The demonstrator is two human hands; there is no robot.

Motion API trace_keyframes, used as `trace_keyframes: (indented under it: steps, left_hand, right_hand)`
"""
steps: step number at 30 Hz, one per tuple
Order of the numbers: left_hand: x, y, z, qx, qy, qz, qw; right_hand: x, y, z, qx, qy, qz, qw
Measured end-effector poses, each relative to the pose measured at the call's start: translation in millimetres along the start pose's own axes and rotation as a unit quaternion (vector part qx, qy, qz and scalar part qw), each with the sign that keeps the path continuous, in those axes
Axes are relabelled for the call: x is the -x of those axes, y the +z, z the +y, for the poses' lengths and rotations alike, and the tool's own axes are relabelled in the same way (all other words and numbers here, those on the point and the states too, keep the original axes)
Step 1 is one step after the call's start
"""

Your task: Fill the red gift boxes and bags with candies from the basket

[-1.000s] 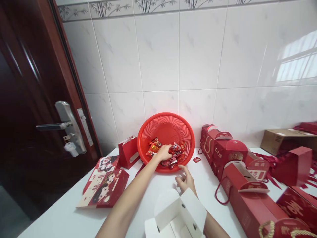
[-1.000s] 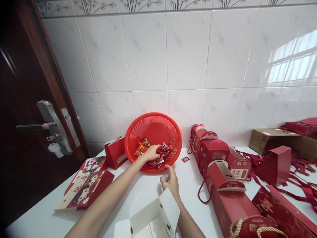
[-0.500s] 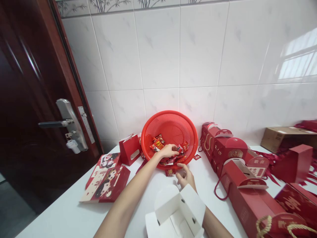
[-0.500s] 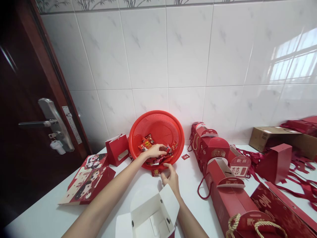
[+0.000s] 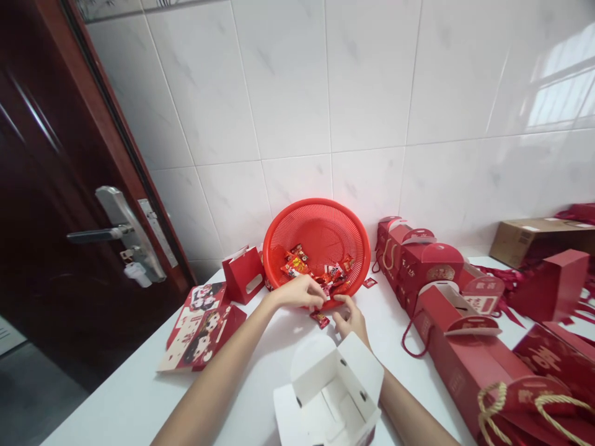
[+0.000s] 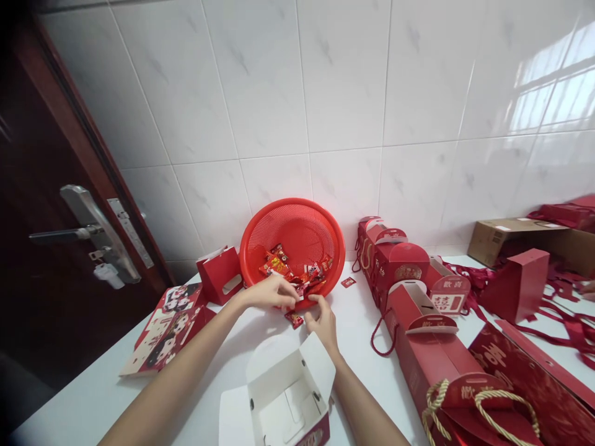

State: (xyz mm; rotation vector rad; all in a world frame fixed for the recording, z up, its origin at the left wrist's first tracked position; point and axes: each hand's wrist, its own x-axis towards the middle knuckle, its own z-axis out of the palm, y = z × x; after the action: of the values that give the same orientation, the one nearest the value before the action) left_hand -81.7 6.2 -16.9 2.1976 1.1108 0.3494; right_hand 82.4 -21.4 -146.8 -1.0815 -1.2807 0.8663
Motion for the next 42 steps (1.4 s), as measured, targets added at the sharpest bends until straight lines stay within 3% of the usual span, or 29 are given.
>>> trace_keyframes:
  steps: [2,7,16,20,25,28,31,34,39,42]
  left_hand:
    - [14.4,6.2,4.1,-0.070,0.005,-0.044,0.997]
    - [29.6,31.1,13.8,-0.235,-0.021,0.023,0.971]
    - [26.1,59.0,7.5,-0.306,-0.100,0.007,0.947]
    - [29.0,58.9,1.6,-0.291,-0.091,0.007,0.952]
    - [35.4,43.5,3.5,-0.232,-0.029,-0.007,0.972]
    - [34.1,36.8,7.8,-0.091,0.019,0.064,0.994]
    - [28.9,39.4,12.5,0.016,0.031,0.197,0.980]
    - [23.1,50.1,14.2,0.072,0.030,0.264,0.961]
    - [18.0,63.1,5.0,0.077,0.076,0.197,0.974]
    - [16.4,58.3,-4.0,0.031,0.068,0.219,0.973]
  right_hand:
    - [0.8,-1.1,0.1,-0.003,0.001,-0.001,1.000]
    - [2.3,-3.0,-0.5,-0.006,-0.001,-0.013,1.000]
    - [0.5,0.3,2.2,-0.007,-0.035,0.007,0.999]
    - [2.3,0.8,1.4,-0.003,-0.047,0.029,0.998]
    - [2.0,-7.7,-3.6,0.015,-0.047,0.116,0.992]
    - [2.9,-13.7,-10.9,0.012,-0.041,0.145,0.988]
    - [8.7,-12.7,-21.0,-0.017,-0.031,0.113,0.993]
    - [16.5,-5.6,-29.8,-0.061,-0.010,0.047,0.997]
    - [18.2,-2.0,-32.4,-0.117,0.028,-0.004,0.993]
    - [14.0,-6.4,-31.9,-0.140,0.057,-0.003,0.988]
